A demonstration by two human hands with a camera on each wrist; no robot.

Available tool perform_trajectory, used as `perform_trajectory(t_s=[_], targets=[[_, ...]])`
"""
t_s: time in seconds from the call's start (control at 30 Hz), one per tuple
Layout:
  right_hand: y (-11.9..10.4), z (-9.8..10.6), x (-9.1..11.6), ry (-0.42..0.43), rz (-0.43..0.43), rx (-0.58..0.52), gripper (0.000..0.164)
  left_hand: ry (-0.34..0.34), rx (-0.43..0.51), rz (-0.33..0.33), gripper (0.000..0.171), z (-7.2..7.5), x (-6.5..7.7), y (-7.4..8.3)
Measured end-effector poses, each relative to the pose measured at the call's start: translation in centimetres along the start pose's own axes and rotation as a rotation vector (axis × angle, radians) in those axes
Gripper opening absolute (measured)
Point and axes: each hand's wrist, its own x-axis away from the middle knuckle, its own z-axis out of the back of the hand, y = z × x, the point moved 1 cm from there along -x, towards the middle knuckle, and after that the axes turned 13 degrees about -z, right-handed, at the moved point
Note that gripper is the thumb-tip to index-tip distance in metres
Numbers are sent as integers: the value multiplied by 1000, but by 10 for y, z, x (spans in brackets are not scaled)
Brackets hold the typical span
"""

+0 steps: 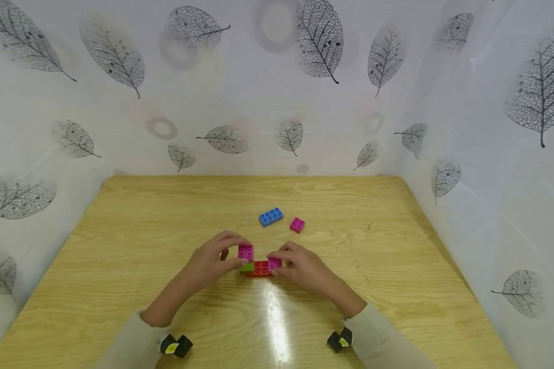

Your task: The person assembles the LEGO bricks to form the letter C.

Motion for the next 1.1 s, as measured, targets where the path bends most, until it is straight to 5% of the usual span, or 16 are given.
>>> perform_trajectory(t_s=[0.33, 0.77, 1.1], targets=[[-1, 1, -2, 3, -6, 3, 37, 36, 80, -22, 28, -3, 1, -4], [-3, 3, -4, 29, 2, 44, 40, 35, 155, 32, 34, -2, 4, -7], [-25, 4, -9, 149, 135, -226, 39, 51, 186, 57, 34, 1, 9, -10]])
